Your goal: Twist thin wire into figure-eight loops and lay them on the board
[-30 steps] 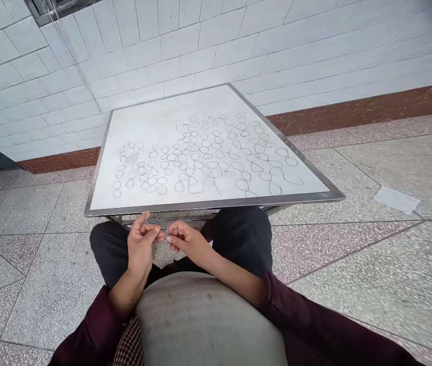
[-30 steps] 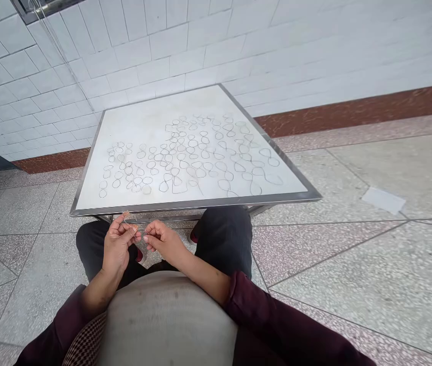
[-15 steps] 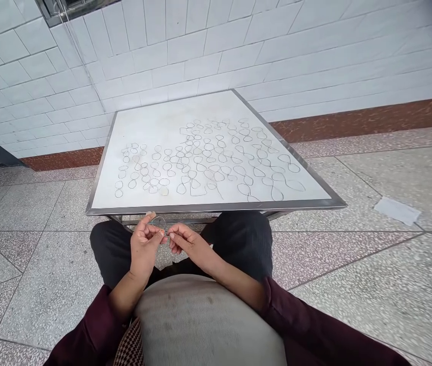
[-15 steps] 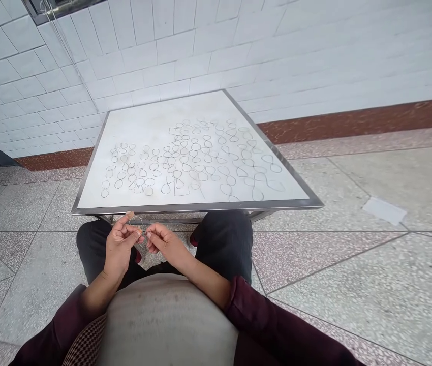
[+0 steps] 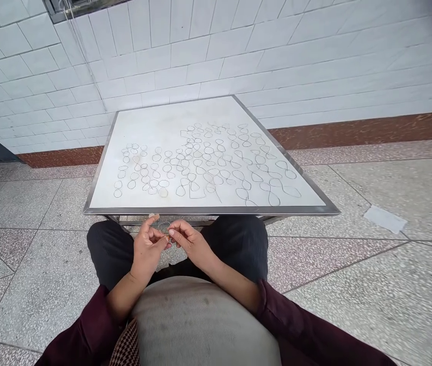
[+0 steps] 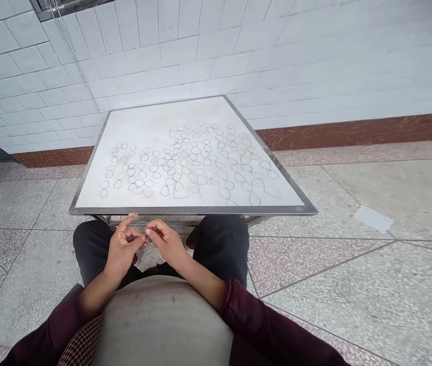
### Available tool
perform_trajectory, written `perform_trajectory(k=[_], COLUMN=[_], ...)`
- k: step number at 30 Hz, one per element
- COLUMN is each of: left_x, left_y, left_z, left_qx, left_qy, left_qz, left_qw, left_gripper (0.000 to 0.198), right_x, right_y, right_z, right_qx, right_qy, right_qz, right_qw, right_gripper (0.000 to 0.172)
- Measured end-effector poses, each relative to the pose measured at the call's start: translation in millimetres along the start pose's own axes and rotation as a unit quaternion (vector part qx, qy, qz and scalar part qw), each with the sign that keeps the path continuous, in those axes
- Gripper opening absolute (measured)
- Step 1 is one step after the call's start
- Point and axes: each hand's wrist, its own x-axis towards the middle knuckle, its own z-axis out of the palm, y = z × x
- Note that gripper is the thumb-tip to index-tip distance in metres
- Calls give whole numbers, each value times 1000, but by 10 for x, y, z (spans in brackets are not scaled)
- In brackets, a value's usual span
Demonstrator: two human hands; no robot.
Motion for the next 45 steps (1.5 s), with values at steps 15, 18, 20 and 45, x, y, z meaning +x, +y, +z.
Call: perform_trajectory(k=[15, 18, 20, 45], left_x=[6, 2, 1, -16], left_y=[-19, -18, -25, -166], left_z=[-4, -1, 0, 3], left_qx=[-29, -25, -24, 59], left_qy=[-13, -16, -23, -47], left_qz=[-45, -45, -42, 23], left_qw=[999, 999, 999, 997], left_gripper=[57, 59, 59, 60], right_x=[-4, -19, -24, 27], right_y=[-20, -6, 5, 24], right_z=[41, 53, 55, 38], right_qx=[135, 160, 168, -15], right_qy=[14, 19, 23, 55], right_qz=[55, 67, 74, -23], right_qw=[989, 985, 983, 998], right_gripper=[22, 22, 23, 16])
